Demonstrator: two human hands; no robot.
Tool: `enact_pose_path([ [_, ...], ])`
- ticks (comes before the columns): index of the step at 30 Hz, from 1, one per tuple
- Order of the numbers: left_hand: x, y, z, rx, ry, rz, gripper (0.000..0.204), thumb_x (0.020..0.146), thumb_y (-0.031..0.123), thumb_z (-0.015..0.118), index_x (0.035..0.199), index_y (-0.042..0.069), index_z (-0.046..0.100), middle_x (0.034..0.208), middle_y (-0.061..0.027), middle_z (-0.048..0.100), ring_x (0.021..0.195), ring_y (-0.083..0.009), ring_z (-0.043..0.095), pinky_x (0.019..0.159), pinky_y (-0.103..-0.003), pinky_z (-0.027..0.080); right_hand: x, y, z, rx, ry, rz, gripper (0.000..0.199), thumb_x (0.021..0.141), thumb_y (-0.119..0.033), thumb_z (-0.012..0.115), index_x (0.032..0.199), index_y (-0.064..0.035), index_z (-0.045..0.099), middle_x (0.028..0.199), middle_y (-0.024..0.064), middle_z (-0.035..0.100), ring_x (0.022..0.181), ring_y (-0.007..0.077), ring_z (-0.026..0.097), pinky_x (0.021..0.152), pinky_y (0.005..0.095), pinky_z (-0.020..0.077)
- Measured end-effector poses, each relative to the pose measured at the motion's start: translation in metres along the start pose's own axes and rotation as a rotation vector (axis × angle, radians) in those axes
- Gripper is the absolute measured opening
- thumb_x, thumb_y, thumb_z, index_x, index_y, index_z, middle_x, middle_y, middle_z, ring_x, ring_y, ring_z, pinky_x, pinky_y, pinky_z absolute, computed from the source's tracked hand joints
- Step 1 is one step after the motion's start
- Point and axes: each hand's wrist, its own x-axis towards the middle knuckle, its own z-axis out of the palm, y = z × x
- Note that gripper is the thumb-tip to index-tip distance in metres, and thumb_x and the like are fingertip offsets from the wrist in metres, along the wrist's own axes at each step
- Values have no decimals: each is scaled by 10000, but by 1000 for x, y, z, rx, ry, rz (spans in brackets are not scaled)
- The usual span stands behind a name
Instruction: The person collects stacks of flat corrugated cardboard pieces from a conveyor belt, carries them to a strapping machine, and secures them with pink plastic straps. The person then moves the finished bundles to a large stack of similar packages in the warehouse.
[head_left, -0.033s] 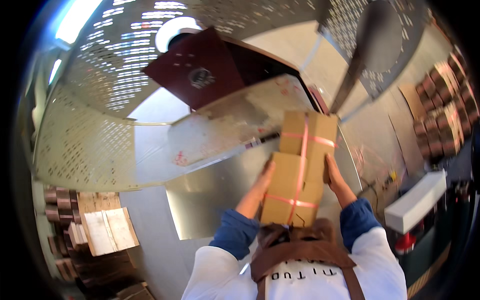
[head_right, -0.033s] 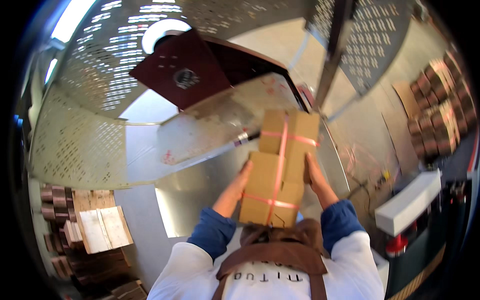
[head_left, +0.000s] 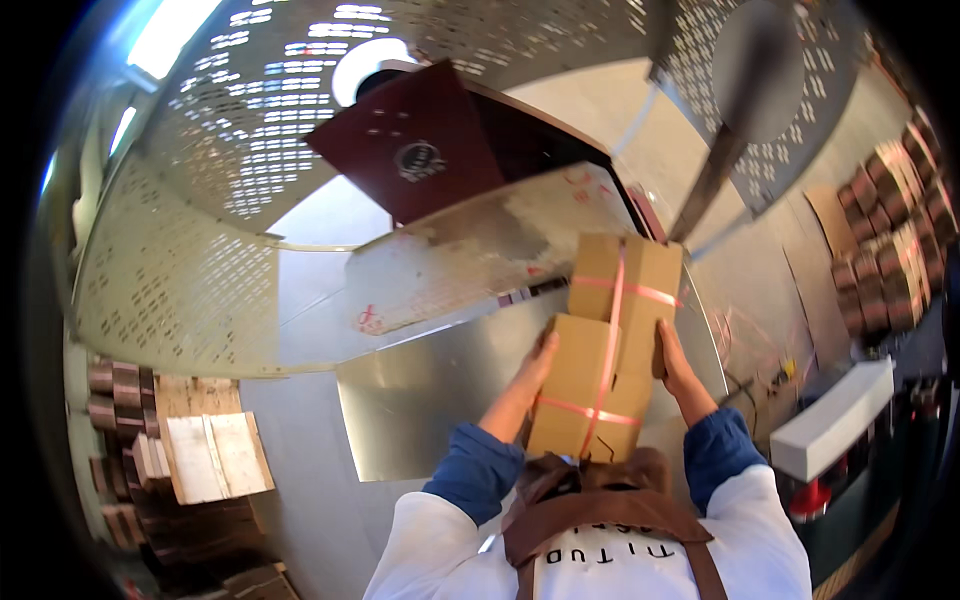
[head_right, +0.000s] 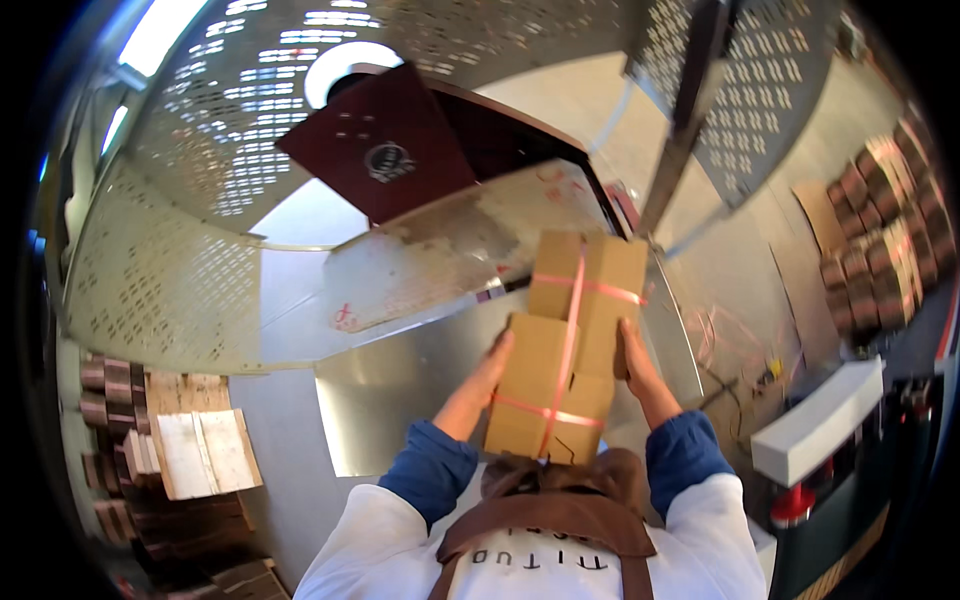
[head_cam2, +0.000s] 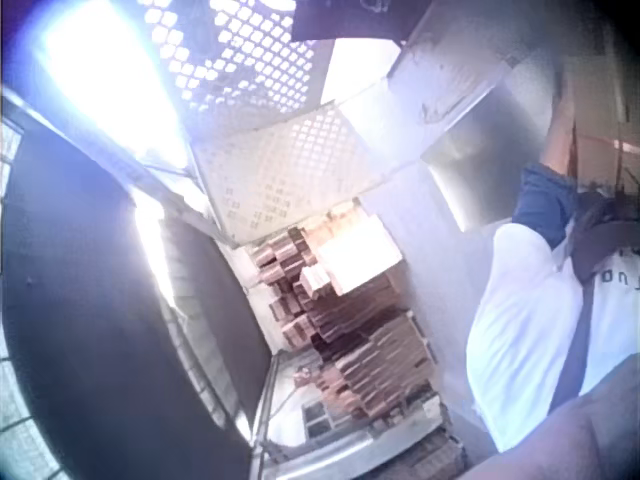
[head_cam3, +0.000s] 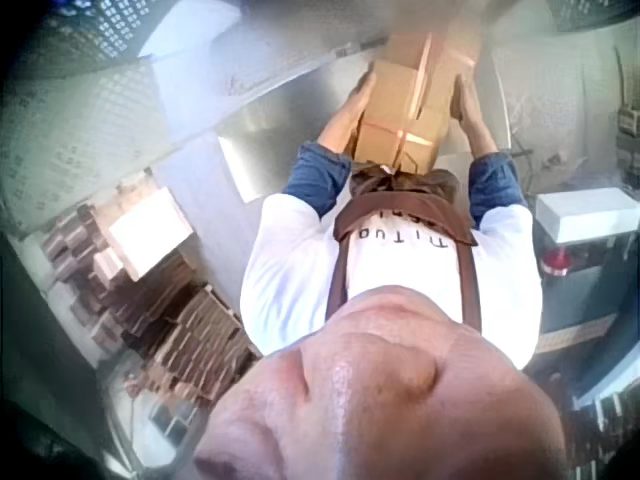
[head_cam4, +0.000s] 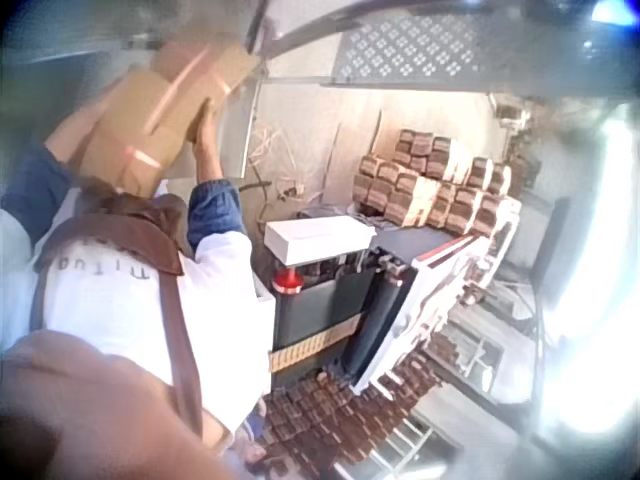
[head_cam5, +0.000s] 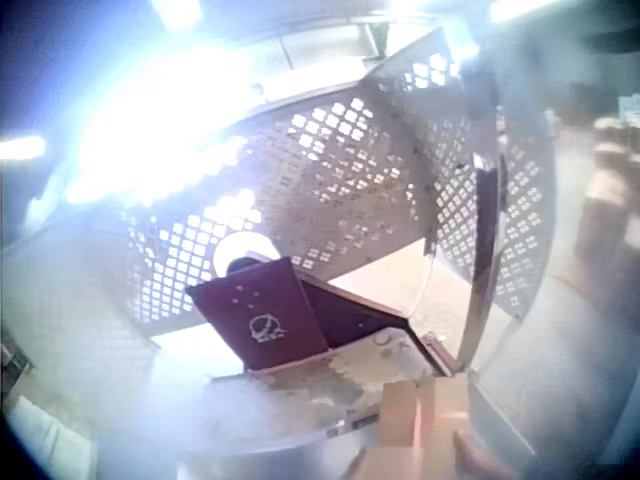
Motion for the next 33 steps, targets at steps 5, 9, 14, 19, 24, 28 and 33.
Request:
enact_pose_path([
  [5, -47, 17, -38, -170, 18, -27, 652, 962, 509, 450, 1434, 70, 351, 1391, -82, 450, 1248, -193, 444, 1001, -340, 407, 4, 30, 34, -109, -26, 55, 660, 955, -528, 447, 1439, -105, 300, 1365, 63, 467, 1223, 193, 474, 988, 336, 418],
  [9, -103, 3, -130, -279, 81, -56, 617, 963, 500, 454, 1406, 73, 400, 1347, -69, 498, 1209, -170, 477, 984, -336, 420, -10, 57, 141, -205, -63, 156, 650, 954, -523, 453, 1447, -134, 287, 1362, 72, 459, 1228, 203, 461, 975, 357, 429],
  [14, -189, -21, -275, -415, 261, -42, 581, 967, 508, 427, 1365, 86, 452, 1302, -66, 544, 1157, -180, 527, 951, -342, 453, -2, 145, 295, -323, -248, 92, 611, 947, -515, 473, 1396, -116, 359, 1292, 61, 514, 1150, 193, 511, 938, 350, 452],
  [19, -286, -55, -421, -461, 443, -20, 582, 971, 502, 410, 1365, 75, 439, 1304, -80, 533, 1149, -196, 532, 943, -362, 458, -34, 219, 464, -379, -473, 162, 644, 959, -489, 460, 1448, -109, 282, 1361, 94, 460, 1205, 210, 470, 1001, 350, 399],
  [24, -343, -71, -501, -542, 522, -27, 599, 965, 507, 417, 1360, 57, 437, 1298, -88, 533, 1143, -203, 529, 939, -366, 454, -37, 285, 550, -459, -585, 185, 694, 951, -499, 470, 1480, -130, 214, 1375, 107, 449, 1210, 216, 468, 1005, 347, 392],
  [28, -354, -73, -517, -458, 538, 49, 633, 951, 501, 458, 1368, 26, 418, 1314, -120, 522, 1156, -226, 523, 948, -376, 445, -47, 280, 567, -577, -617, 154, 723, 926, -574, 455, 1464, -133, 261, 1368, 107, 458, 1200, 240, 478, 933, 385, 430],
  [33, -343, -55, -497, 40, 818, 35, 702, 907, 419, 573, 1396, -27, 341, 1345, -204, 475, 1241, -298, 461, 1013, -389, 389, -50, 256, 467, -767, -491, 462, 664, 926, -615, 408, 1381, -132, 399, 1278, 129, 530, 1102, 252, 552, 819, 407, 469],
])
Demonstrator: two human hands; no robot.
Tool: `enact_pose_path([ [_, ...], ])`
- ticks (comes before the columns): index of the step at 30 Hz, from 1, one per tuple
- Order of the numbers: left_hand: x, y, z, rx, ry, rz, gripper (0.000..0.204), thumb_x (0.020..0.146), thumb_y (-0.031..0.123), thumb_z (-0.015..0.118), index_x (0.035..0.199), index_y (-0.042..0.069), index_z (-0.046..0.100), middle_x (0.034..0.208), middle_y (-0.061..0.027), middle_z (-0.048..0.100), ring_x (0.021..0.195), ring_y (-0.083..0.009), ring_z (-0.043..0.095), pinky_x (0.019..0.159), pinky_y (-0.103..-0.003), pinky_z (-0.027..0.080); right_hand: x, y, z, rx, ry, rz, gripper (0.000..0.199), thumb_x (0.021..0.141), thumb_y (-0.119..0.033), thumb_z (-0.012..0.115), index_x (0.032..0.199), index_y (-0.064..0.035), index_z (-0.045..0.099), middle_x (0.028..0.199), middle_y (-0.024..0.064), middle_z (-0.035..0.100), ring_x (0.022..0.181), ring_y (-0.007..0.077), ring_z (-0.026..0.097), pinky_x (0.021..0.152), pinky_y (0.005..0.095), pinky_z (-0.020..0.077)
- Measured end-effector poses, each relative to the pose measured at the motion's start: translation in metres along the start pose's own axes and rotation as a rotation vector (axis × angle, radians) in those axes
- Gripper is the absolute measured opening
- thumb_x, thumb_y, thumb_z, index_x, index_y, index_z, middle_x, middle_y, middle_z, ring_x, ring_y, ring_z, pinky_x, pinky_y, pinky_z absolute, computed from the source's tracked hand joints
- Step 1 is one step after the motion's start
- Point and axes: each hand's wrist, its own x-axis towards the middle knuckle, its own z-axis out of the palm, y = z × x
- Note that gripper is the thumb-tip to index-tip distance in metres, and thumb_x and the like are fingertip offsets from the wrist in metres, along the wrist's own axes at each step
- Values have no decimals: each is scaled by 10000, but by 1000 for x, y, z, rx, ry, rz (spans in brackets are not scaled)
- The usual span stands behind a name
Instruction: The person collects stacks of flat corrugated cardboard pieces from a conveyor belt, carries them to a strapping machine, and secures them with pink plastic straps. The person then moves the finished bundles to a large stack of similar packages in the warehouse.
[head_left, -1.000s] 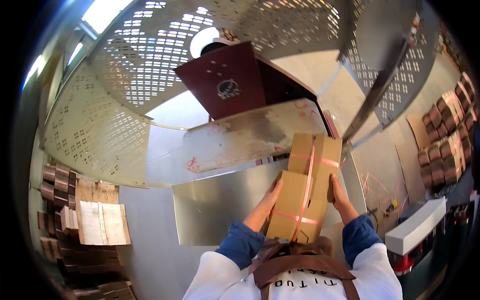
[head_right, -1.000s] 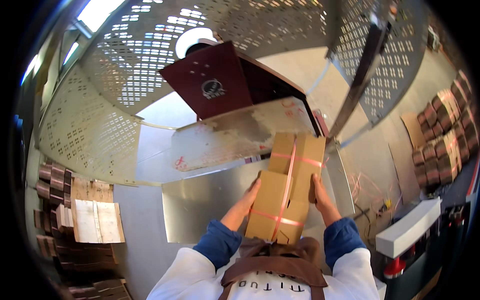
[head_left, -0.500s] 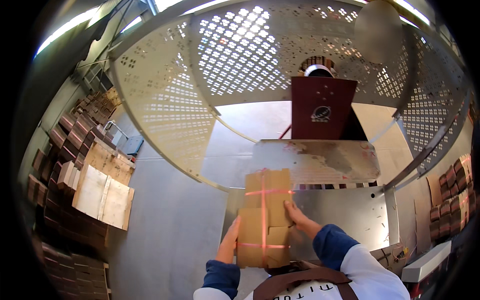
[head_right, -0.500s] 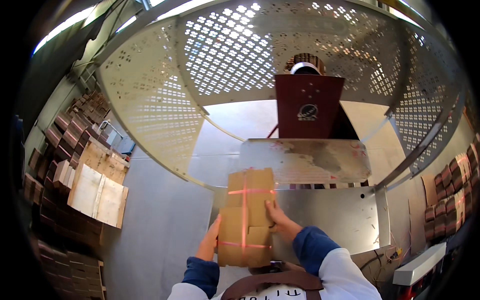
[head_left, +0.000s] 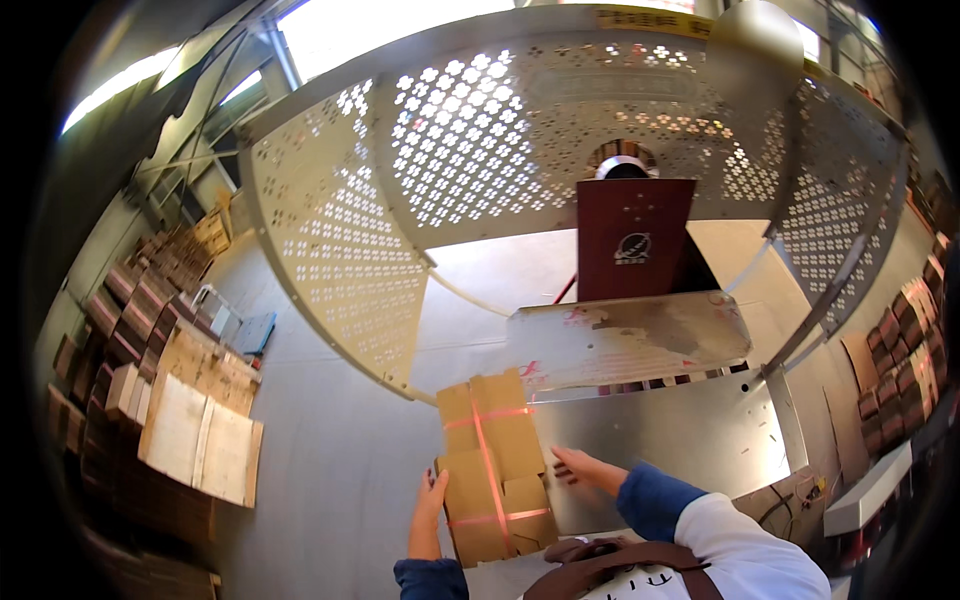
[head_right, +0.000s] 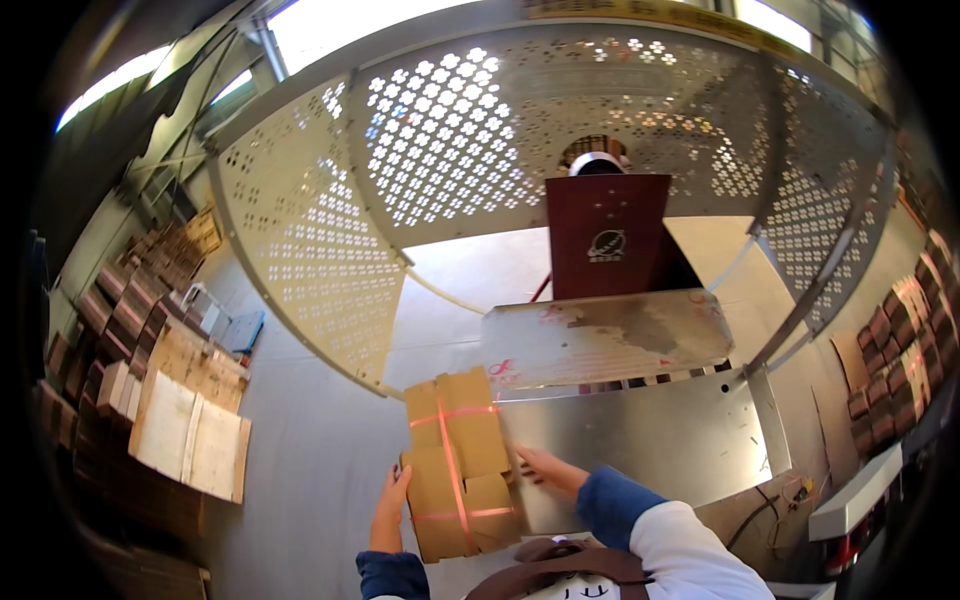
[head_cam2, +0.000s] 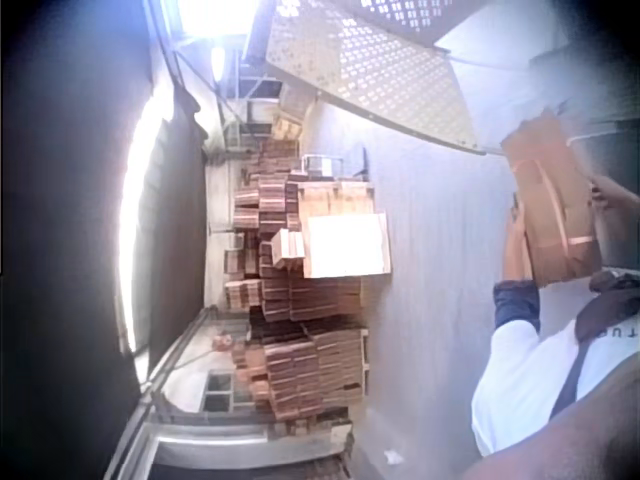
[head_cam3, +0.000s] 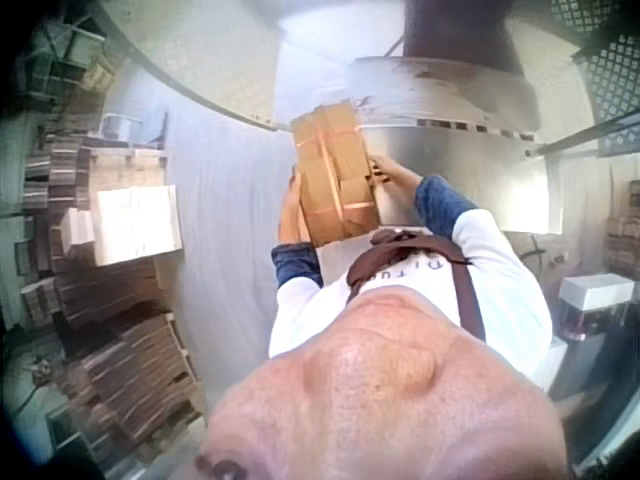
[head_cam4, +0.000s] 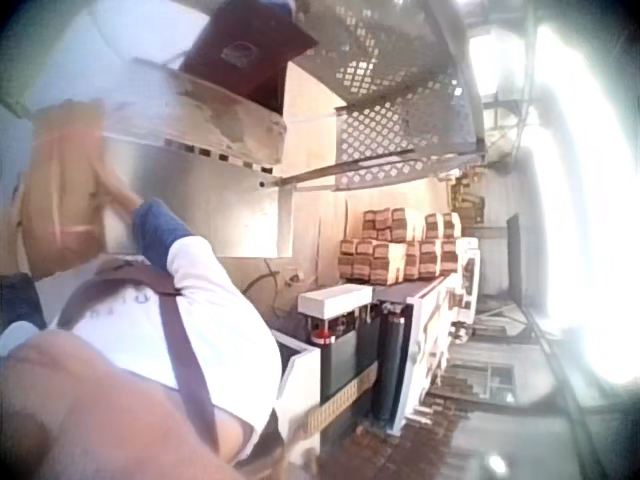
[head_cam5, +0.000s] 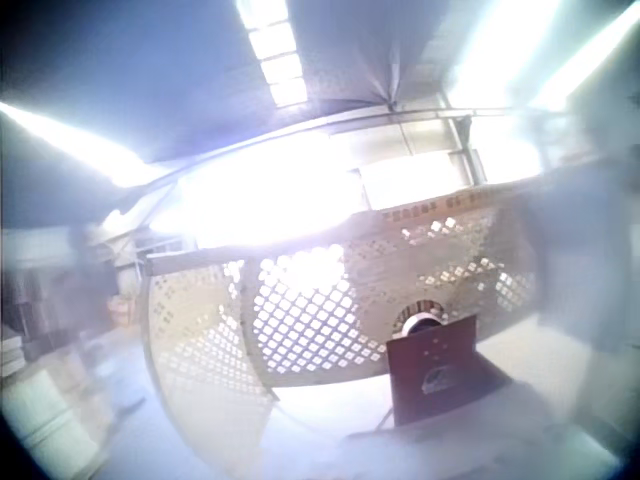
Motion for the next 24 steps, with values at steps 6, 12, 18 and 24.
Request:
enact_pose_path([
  [6, -56, 71, 70, 509, 113, 584, 727, 834, 296, 660, 1395, -29, 330, 1421, -251, 367, 1338, -369, 337, 1085, -425, 298, -133, 177, -128, 15, 262, 31, 565, 931, -560, 459, 1142, -47, 567, 1022, 104, 648, 889, 203, 637, 723, 332, 488],
  [12, -140, 82, 282, 757, -136, 1208, 618, 808, 338, 673, 1302, 30, 465, 1397, -223, 411, 1302, -381, 374, 1053, -485, 309, -312, 358, -166, 119, 694, 201, 406, 945, -416, 489, 1035, -39, 610, 862, 73, 637, 703, 154, 615, 569, 271, 451],
  [18, -282, 0, 482, 975, -1111, 1379, 609, 832, 404, 633, 1296, 42, 477, 1313, -160, 492, 1240, -337, 443, 981, -457, 393, -395, 505, -114, 575, 1013, 167, 431, 904, -387, 572, 1146, -30, 572, 783, 85, 635, 633, 183, 627, 484, 325, 452],
  [24, -341, -60, 600, 1203, -1595, 1111, 693, 846, 479, 613, 1366, 58, 429, 1375, -186, 466, 1271, -347, 437, 1020, -456, 378, -423, 605, -66, 471, 1282, 102, 477, 882, -447, 543, 787, 13, 629, 758, 200, 635, 607, 314, 607, 587, 437, 476],
])
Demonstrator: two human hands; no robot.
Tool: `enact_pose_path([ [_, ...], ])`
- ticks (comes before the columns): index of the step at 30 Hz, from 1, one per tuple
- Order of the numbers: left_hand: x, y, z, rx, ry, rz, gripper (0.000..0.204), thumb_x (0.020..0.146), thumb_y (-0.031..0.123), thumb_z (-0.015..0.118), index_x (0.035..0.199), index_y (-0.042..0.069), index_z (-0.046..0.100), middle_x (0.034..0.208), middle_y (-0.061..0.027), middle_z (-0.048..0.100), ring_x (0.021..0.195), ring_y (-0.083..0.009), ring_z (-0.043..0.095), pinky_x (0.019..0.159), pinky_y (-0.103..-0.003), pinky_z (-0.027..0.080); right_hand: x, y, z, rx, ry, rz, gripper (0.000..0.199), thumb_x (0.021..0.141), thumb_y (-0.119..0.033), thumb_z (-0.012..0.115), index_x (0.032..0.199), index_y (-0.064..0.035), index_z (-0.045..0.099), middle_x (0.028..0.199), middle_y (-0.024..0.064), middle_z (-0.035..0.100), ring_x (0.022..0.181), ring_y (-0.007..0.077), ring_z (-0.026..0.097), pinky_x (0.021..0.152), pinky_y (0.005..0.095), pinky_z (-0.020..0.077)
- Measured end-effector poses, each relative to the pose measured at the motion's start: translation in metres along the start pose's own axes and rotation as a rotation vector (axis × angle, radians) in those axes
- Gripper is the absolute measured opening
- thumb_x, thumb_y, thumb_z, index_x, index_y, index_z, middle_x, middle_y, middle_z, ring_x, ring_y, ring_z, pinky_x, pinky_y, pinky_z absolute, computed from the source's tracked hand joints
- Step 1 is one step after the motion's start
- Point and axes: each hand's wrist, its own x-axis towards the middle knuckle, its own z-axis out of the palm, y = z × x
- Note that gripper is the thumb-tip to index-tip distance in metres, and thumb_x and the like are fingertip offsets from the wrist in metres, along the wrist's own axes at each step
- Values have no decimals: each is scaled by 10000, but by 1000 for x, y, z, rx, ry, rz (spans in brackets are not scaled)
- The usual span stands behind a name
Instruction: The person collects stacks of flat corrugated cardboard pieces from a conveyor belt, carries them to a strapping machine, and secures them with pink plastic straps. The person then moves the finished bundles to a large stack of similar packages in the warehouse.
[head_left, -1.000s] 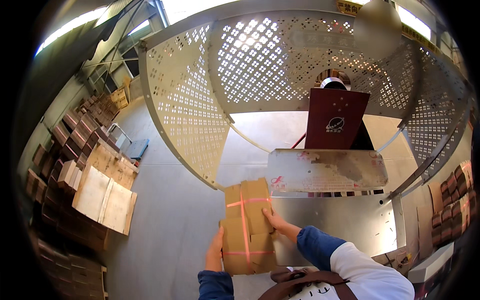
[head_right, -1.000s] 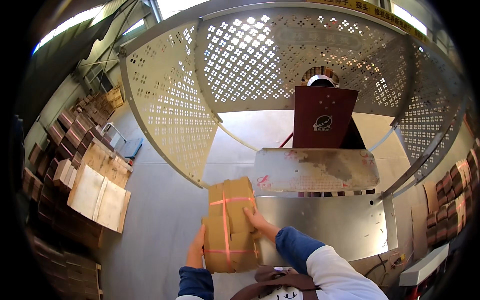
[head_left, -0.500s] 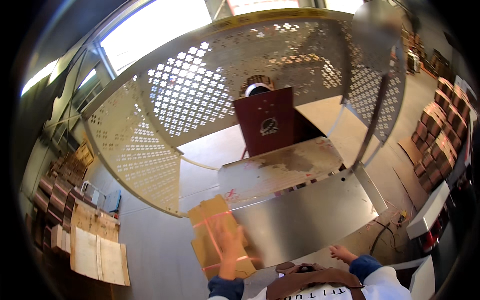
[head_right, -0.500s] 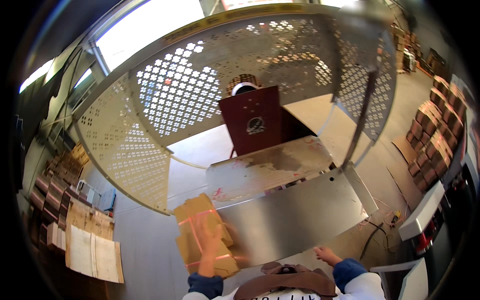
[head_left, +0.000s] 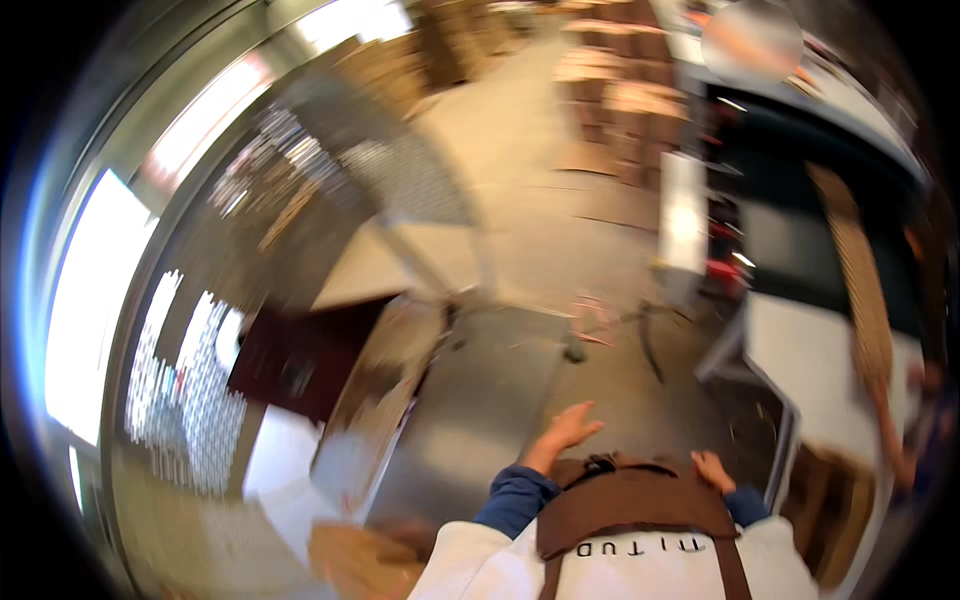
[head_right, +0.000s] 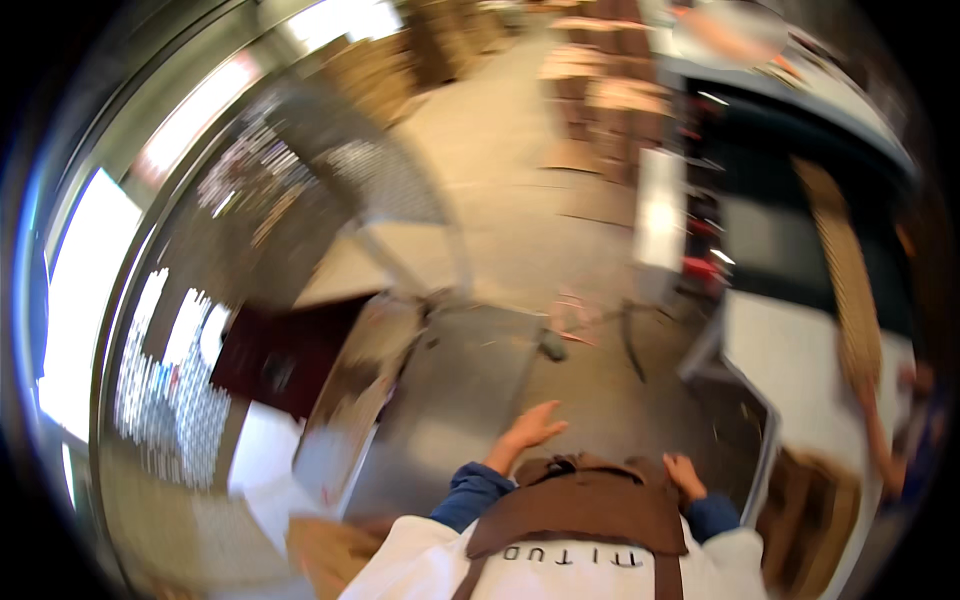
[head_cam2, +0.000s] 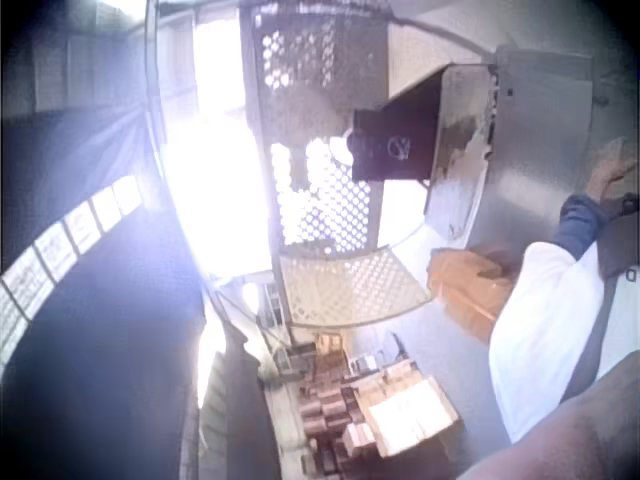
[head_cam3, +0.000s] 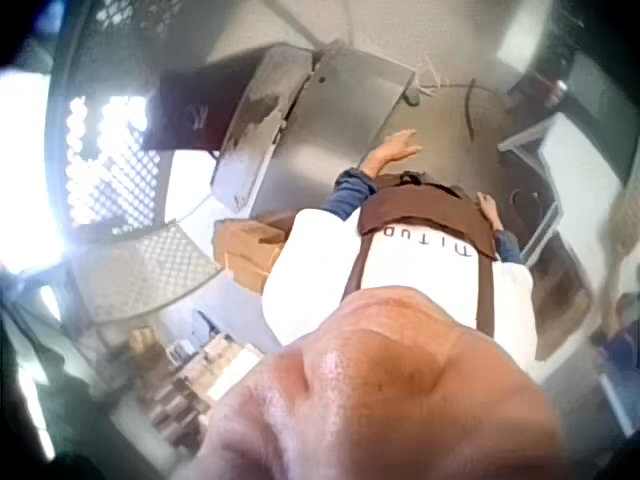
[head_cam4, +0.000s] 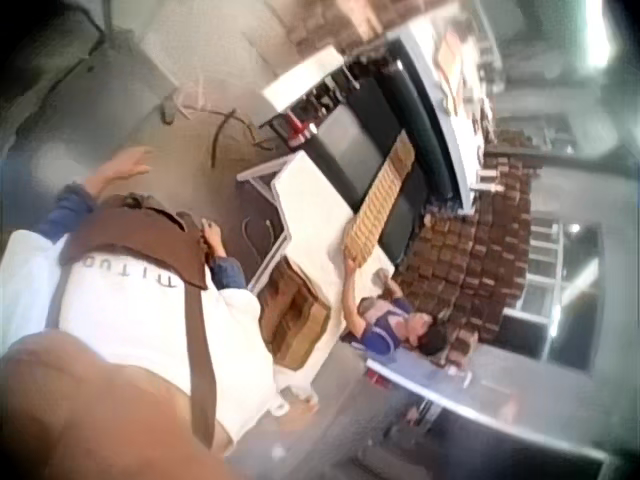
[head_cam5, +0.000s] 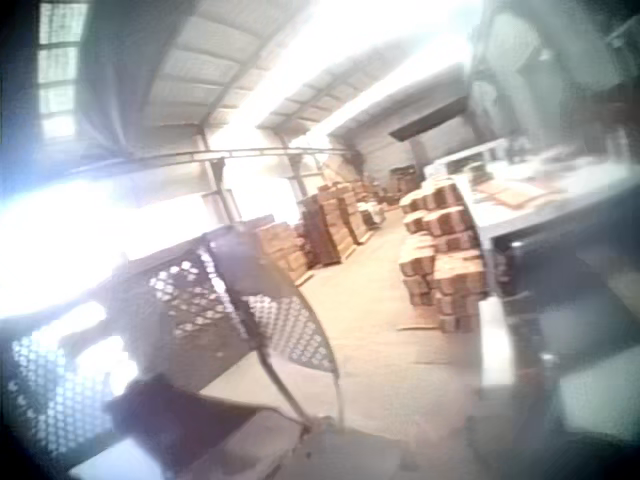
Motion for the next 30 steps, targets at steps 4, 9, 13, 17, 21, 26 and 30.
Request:
enact_pose_path([
  [4, 57, 21, 10, -52, -190, 36, 684, 841, 461, 630, 1334, 17, 465, 1332, -225, 506, 1237, -369, 479, 1008, -411, 405, -25, 44, -31, 71, 344, 137, 496, 891, -439, 515, 893, 32, 667, 886, 242, 659, 850, 419, 614, 766, 477, 473],
  [9, 119, -58, 39, -64, -476, -106, 692, 851, 419, 637, 1354, -9, 429, 1291, -267, 526, 1213, -352, 518, 977, -404, 433, -35, 18, -12, 295, 635, 341, 457, 861, -446, 568, 910, -10, 696, 906, 216, 677, 884, 383, 639, 778, 447, 488],
  [13, 202, -65, 57, 31, -639, 79, 657, 848, 396, 649, 1337, 5, 453, 1242, -259, 563, 1160, -346, 558, 946, -402, 454, -54, 19, 8, 423, 724, 472, 454, 876, -444, 567, 948, -10, 677, 940, 210, 675, 897, 370, 637, 783, 436, 489],
  [17, 273, -13, 67, 94, -701, 271, 630, 838, 389, 666, 1309, 12, 483, 1198, -253, 594, 1110, -336, 594, 911, -399, 477, -74, -11, 4, 409, 873, 531, 450, 885, -430, 583, 1029, -7, 636, 884, 188, 673, 866, 317, 654, 749, 407, 498],
  [21, 313, 120, 70, 321, -754, 536, 661, 835, 425, 669, 1308, 6, 473, 1182, -256, 600, 1097, -330, 602, 918, -386, 478, -128, -37, -15, 674, 1203, 470, 392, 905, -384, 574, 1048, -22, 622, 872, 144, 686, 827, 310, 662, 724, 380, 511],
  [26, 314, 270, 117, 47, -959, 611, 735, 836, 282, 723, 1384, -32, 347, 1340, -256, 479, 1216, -307, 513, 994, -367, 422, -282, -41, -66, 255, 2001, 766, 229, 934, -242, 545, 1080, -73, 597, 912, 106, 643, 853, 238, 628, 762, 347, 487],
  [30, 215, 419, 200, -77, -1126, 963, 952, 734, 306, 807, 1440, -18, 256, 1433, -250, 371, 1312, -341, 401, 1065, -386, 351, -395, 46, -55, 729, 2349, 784, 495, 974, -474, 433, 1201, -63, 589, 1054, 78, 657, 928, 183, 612, 781, 329, 484],
])
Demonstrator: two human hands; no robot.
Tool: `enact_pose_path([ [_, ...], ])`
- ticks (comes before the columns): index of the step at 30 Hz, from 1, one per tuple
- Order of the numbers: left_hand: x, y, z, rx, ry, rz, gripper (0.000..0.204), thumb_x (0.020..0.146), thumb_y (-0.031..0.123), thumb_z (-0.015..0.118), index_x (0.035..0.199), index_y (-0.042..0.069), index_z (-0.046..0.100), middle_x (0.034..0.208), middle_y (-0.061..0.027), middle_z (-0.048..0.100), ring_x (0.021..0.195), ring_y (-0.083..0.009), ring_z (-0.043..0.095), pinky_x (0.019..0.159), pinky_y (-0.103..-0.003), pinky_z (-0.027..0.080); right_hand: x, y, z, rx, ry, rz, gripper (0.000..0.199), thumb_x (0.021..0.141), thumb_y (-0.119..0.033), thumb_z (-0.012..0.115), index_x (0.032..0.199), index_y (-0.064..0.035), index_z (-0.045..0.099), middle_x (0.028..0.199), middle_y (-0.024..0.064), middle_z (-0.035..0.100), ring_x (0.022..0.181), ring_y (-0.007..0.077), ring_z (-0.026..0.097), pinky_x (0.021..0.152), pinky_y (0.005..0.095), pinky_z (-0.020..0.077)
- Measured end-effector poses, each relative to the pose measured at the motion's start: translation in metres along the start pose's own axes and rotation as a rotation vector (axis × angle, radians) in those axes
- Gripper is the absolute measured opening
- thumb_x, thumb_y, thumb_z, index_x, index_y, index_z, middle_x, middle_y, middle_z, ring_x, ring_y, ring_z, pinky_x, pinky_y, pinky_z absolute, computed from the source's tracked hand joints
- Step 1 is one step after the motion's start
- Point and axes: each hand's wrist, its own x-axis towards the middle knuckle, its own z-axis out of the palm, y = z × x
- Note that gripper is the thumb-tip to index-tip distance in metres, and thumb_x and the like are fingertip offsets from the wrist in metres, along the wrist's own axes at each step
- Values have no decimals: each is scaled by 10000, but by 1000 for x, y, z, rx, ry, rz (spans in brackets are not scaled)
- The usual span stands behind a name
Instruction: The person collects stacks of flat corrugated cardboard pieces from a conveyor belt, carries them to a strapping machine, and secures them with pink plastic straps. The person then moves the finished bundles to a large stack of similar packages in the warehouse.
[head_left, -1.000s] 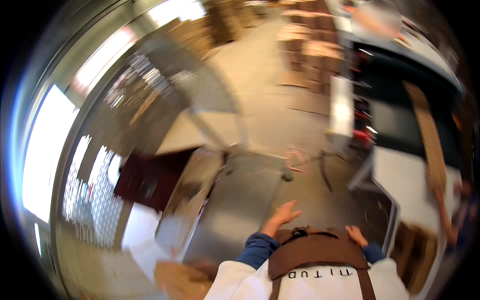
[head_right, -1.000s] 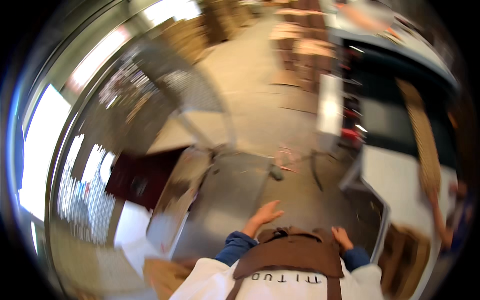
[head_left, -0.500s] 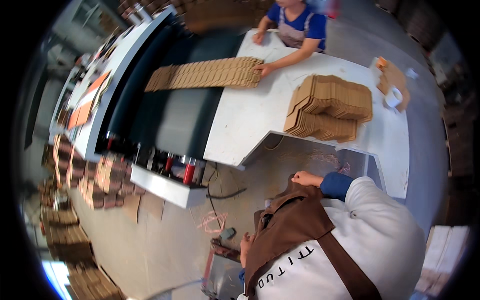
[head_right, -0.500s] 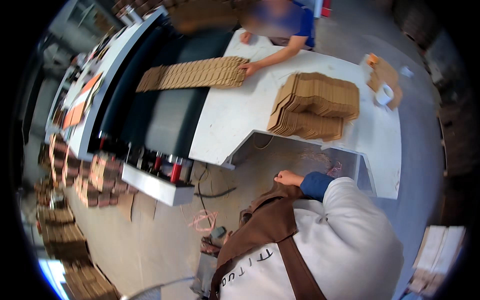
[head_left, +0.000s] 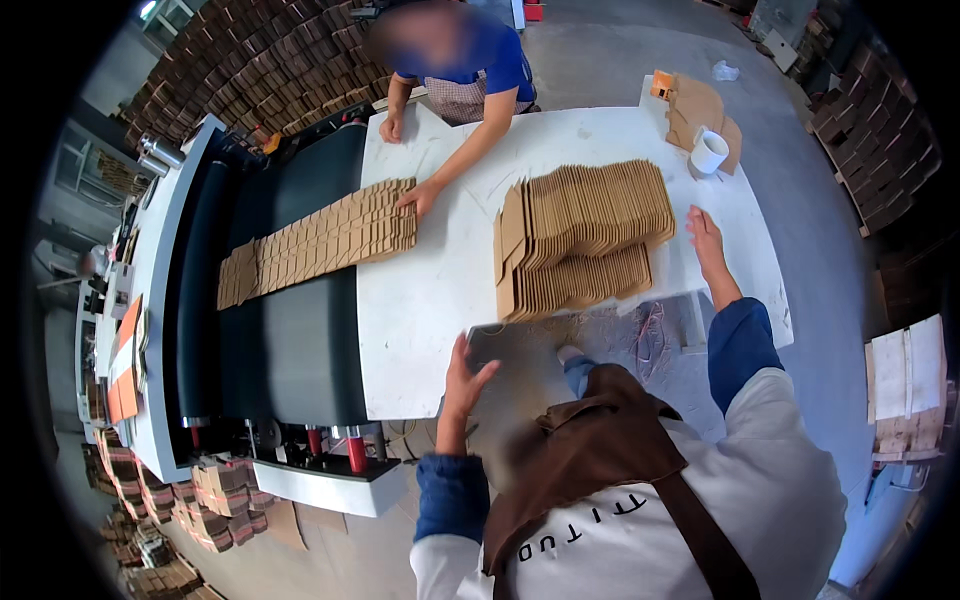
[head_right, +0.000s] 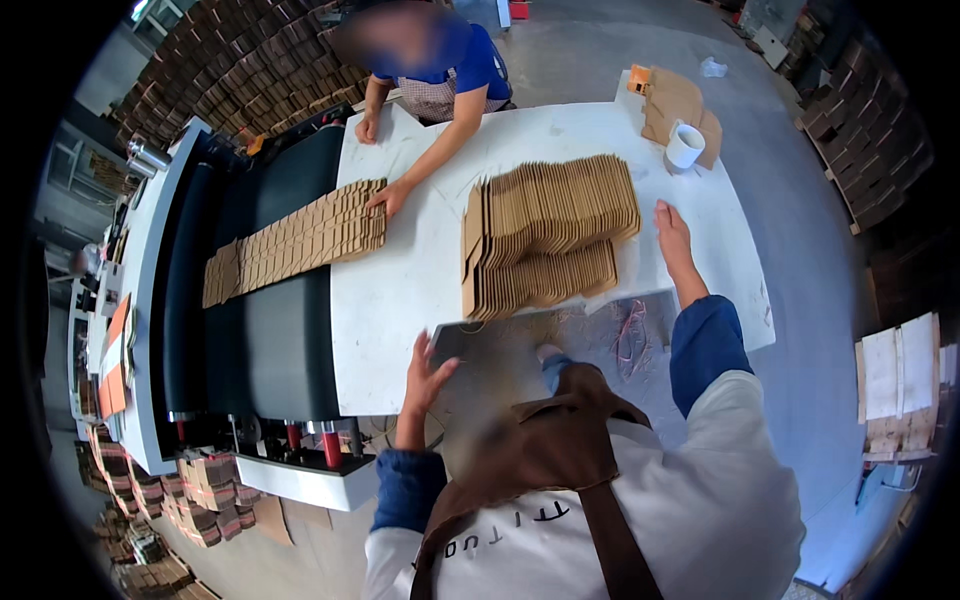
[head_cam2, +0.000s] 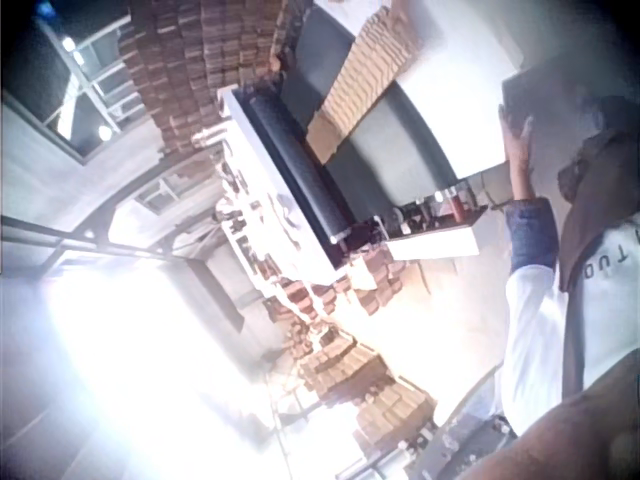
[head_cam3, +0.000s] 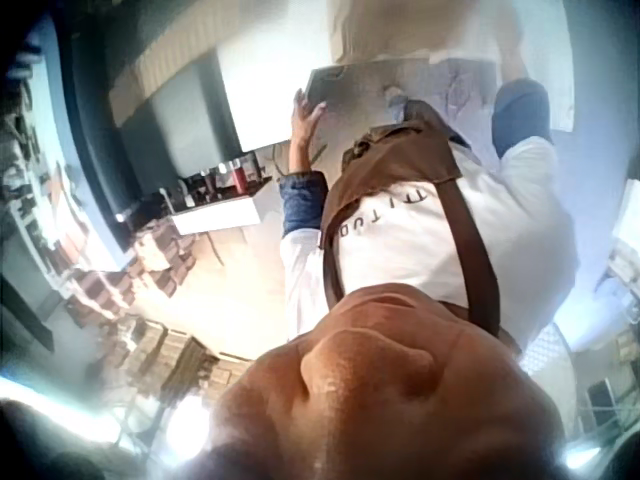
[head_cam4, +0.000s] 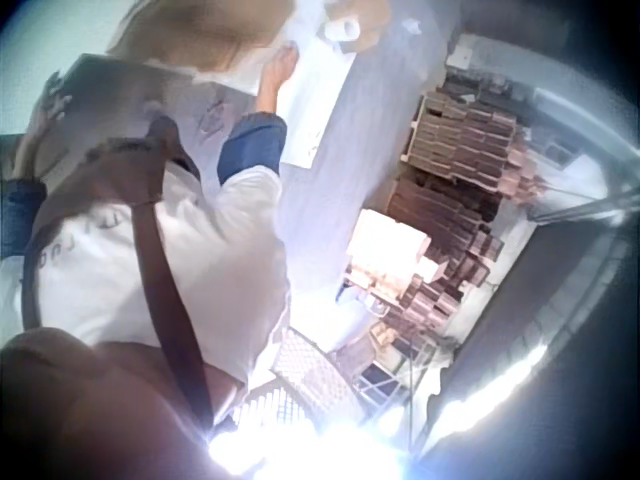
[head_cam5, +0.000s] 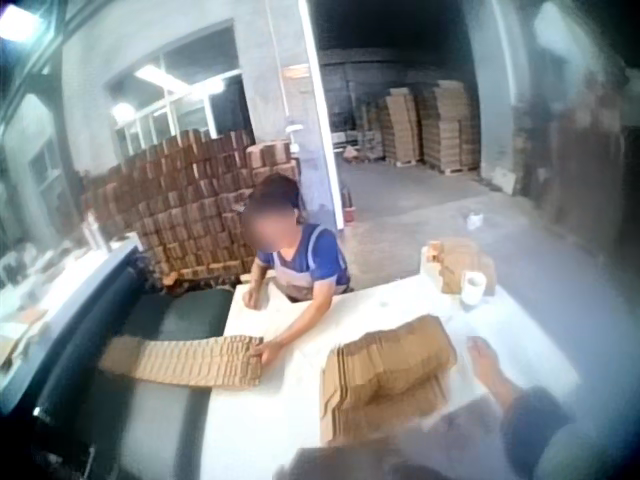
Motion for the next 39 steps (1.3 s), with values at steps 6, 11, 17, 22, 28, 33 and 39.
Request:
enact_pose_path([
  [6, 148, 77, 25, 285, -144, 319, 1118, 612, 293, 868, 1453, -13, 197, 1485, -232, 266, 1374, -353, 289, 1135, -388, 259, 0, -13, 74, 197, -640, 314, 621, 979, -516, 367, 1343, -24, 473, 1288, 120, 549, 1111, 207, 557, 896, 333, 463],
  [11, 199, 73, 31, 169, -405, 144, 1203, 543, 255, 897, 1474, 35, 167, 1509, -199, 204, 1397, -357, 225, 1151, -387, 231, 7, 22, 110, -187, -681, -166, 558, 1017, -394, 309, 1438, -28, 327, 1389, 188, 463, 1274, 350, 446, 1042, 372, 354],
  [17, 211, 87, 42, 206, -432, 177, 1258, 534, 307, 900, 1486, 51, 120, 1527, -207, 136, 1411, -369, 183, 1159, -397, 210, 8, 21, 130, -90, -697, -160, 565, 1026, -360, 274, 1474, -18, 229, 1452, 206, 381, 1346, 331, 367, 1070, 344, 306],
  [22, 145, 100, 21, 96, -232, 53, 1271, 587, 302, 877, 1486, 15, 25, 1534, -247, 89, 1424, -375, 138, 1161, -392, 192, 11, 19, 143, -158, -969, -136, 562, 1027, -387, 252, 1459, -28, 270, 1330, 211, 515, 1250, 314, 484, 1005, 335, 372],
  [28, -40, 83, -11, 99, 221, -60, 1258, 598, 353, 860, 1481, 2, 37, 1539, -244, 67, 1433, -366, 104, 1161, -382, 167, -57, -35, 209, -222, -1459, -363, 549, 1022, -401, 287, 1425, -31, 330, 1216, 210, 598, 1149, 329, 568, 944, 359, 434],
  [33, -249, 64, 18, -35, 722, -192, 1107, 631, 309, 840, 1480, 30, 186, 1558, -193, 36, 1440, -326, 91, 1153, -373, 170, -198, -69, 283, -354, -1971, -550, 514, 1023, -376, 274, 1394, -38, 387, 1247, 209, 580, 1185, 331, 543, 984, 365, 412],
  [39, -490, 66, 117, -596, 1245, -281, 1188, 696, 286, 835, 1487, 8, -6, 1500, -182, 271, 1393, -267, 252, 1138, -359, 209, -490, -102, 264, -550, -2548, -886, 549, 1002, -458, 283, 1317, -50, 470, 1152, 211, 616, 1073, 273, 589, 902, 349, 451],
])
